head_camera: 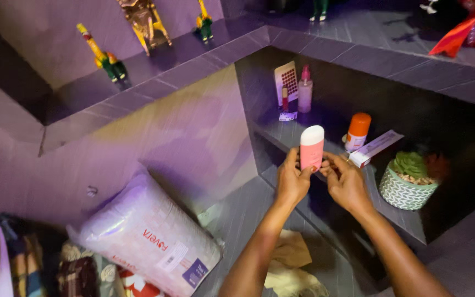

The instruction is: The person wipes a dark grey shelf surface with a beige cloth. They pick up several small cosmetic bottles and a travel mug, wipe each item individually, and place them back on the shelf. The person then wipes the remaining shelf surface and the floor area below the shelf.

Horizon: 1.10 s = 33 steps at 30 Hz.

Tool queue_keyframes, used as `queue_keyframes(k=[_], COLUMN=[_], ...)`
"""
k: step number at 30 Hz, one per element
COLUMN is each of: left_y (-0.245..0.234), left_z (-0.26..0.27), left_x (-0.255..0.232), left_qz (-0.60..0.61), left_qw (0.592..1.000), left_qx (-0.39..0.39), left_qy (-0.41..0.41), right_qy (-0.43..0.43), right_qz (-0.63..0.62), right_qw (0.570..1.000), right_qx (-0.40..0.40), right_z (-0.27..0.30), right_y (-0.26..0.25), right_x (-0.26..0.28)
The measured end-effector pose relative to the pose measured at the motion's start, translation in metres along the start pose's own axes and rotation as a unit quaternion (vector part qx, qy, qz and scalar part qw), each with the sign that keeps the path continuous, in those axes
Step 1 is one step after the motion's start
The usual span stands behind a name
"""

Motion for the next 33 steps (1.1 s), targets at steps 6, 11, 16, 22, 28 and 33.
queue_keyframes(k=[6, 11, 16, 22, 28, 33], left_y=[-0.034, -0.062, -0.085, -0.105, -0.111, -0.113], left_z=[0.058, 0.122, 0.182, 0.223, 0.247, 0.263], left_x=[0.011, 0.068, 0.122, 0.144, 0.167, 0.214], left_qz=[-0.047, -0.210, -0.249, -0.064, -0.055, -0.086], left_qw=[0.995, 0.971, 0.963, 0.984, 0.977, 0.976], left_qx=[-0.002, -0.052, -0.095, -0.066, -0.058, -0.065], left_qy=[-0.092, 0.100, 0.047, -0.151, -0.198, -0.189], right_qy=[-0.092, -0.014, 0.090, -0.179, -0.096, 0.033], right_qz=[0.067, -0.015, 0.159, 0.141, 0.257, 0.228], right_qw=[0.993, 0.993, 0.926, 0.867, 0.853, 0.910], right_qx=[0.015, 0.118, 0.329, 0.442, 0.443, 0.344], right_z=[0.051, 0.089, 0.118, 0.173, 0.192, 0.176], right_y=[0.027, 0.085, 0.124, 0.176, 0.184, 0.181], right_x=[0.010, -0.031, -0.065, -0.112, -0.135, -0.146])
Point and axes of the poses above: each hand's wrist, its own z-axis away from the middle knuckle, its own y-axis out of the palm, x = y × z, the point moved 1 cm from there along -z, towards the middle knuckle, and after that the axes turned 9 degrees about y, right-handed, at the moved point
